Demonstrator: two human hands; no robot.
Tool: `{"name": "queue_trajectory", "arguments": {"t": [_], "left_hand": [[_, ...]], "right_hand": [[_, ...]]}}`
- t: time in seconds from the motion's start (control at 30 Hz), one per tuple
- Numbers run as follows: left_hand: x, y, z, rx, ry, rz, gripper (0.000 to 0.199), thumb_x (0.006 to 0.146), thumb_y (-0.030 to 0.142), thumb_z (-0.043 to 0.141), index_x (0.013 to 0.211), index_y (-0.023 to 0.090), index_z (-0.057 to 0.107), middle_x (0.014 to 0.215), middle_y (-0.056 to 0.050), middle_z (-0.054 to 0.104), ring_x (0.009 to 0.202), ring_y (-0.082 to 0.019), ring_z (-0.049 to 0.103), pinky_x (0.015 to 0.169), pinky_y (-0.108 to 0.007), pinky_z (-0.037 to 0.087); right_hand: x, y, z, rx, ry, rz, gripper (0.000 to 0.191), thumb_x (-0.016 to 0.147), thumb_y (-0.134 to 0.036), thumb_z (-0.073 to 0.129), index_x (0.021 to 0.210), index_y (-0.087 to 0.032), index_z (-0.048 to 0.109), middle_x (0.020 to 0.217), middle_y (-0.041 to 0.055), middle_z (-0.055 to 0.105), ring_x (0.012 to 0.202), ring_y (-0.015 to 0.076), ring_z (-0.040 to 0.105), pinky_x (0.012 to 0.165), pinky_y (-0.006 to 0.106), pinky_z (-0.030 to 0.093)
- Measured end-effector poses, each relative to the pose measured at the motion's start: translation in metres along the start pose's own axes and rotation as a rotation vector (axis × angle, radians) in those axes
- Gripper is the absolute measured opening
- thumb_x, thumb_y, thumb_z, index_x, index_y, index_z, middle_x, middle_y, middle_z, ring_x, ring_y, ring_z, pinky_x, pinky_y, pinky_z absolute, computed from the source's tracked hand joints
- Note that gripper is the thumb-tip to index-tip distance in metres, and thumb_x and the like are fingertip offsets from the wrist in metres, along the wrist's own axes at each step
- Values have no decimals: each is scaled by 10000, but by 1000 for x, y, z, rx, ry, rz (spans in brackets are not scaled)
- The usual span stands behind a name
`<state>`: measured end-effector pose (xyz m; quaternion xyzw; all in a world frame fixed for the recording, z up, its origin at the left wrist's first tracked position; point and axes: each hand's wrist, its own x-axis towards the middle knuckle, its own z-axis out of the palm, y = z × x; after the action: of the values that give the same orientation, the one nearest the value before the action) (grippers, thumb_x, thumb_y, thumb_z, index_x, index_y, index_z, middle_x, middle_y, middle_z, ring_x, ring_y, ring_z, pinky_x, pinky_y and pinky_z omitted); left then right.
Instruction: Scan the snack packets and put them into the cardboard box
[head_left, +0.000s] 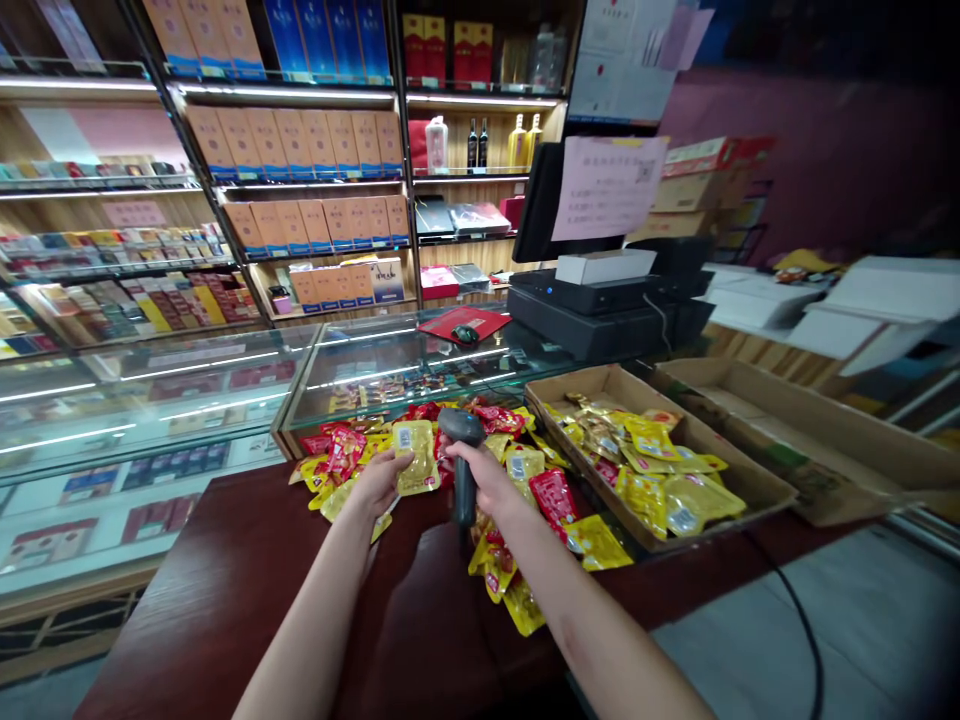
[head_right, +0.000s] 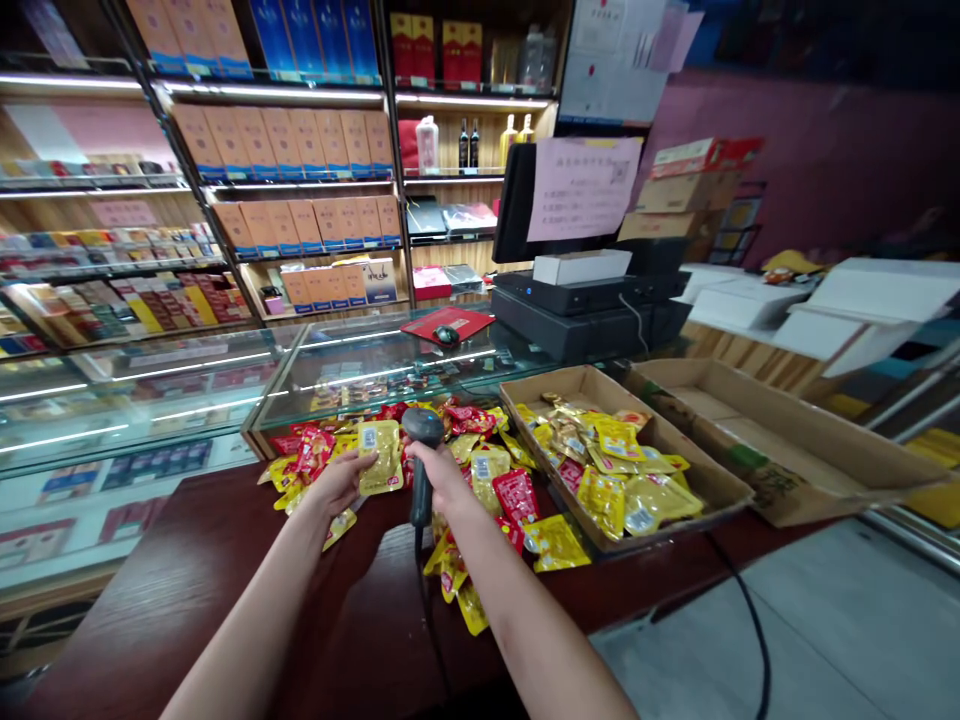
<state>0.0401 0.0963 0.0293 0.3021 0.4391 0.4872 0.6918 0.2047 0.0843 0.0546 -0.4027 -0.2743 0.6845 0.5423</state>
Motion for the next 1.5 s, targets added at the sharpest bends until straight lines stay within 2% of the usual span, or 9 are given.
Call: {"name": "queue_trajectory", "arguments": {"t": [0.27,0.37,0.67,0.83,0.97,1.1,1.23,1.33,1.5], "left_hand": [[1,-6,16,112,-164,-57,257,705,162,715,950,110,655,859,-115,714,809,-237,690,717,-328,554],[2,-7,19,145,-202,-45,321,675,205,756,968,116,660,870,-114,714,815,-244,689,702,-326,556],[1,-7,18,165,-181,-51,344,669,182,772,985,117,655,1007,-128,692,830,-224,689,739,-330,576],[8,-10,18,32,-84,-39,266,719,137,725,971,120,641,1005,-116,696,828,-191,689,760,-306,576],[12,0,20,-32,-38,-31,189,761,119,678,946,112,636,973,-111,701,828,-173,685,768,-299,576],[20,19,17,35,20,-16,191,728,118,710,900,124,627,925,-95,703,762,-166,685,679,-273,590],[32,33,12,115,1,-4,260,677,134,758,903,130,628,931,-87,691,733,-162,679,629,-255,591],[39,41,12,146,26,5,263,644,138,783,855,126,626,913,-69,678,699,-142,668,624,-251,589],[42,49,15,167,44,13,258,614,143,802,812,123,637,867,-50,673,672,-123,641,623,-263,580]], "right_hand": [[-1,-10,-22,13,-25,48,214,616,-125,627,821,-159,678,689,16,675,617,124,619,612,226,505],[-3,-13,-26,17,-10,59,215,614,-143,633,825,-158,673,721,24,683,637,130,626,608,226,511],[-4,-21,-38,136,-38,-9,191,618,-179,590,803,-167,636,799,44,682,825,165,659,742,253,537],[-10,-22,-37,157,-40,-51,148,634,-213,562,774,-183,601,859,68,681,946,208,644,774,301,549],[-17,-22,-37,214,-38,-48,150,612,-162,584,759,-183,610,945,69,681,1023,216,620,800,296,546],[-24,-23,-37,159,54,-88,181,586,-126,649,755,-185,620,982,44,674,1034,201,609,821,273,535],[-35,-29,-30,43,51,-130,185,584,-171,682,759,-177,623,919,41,679,913,190,643,710,260,551],[-44,-33,-21,-63,-32,-97,168,610,-237,670,750,-168,609,756,37,677,681,175,659,543,256,527],[-49,-27,-12,-298,-56,-113,164,665,-309,625,671,-153,574,444,-16,559,357,100,499,380,211,393]]}}
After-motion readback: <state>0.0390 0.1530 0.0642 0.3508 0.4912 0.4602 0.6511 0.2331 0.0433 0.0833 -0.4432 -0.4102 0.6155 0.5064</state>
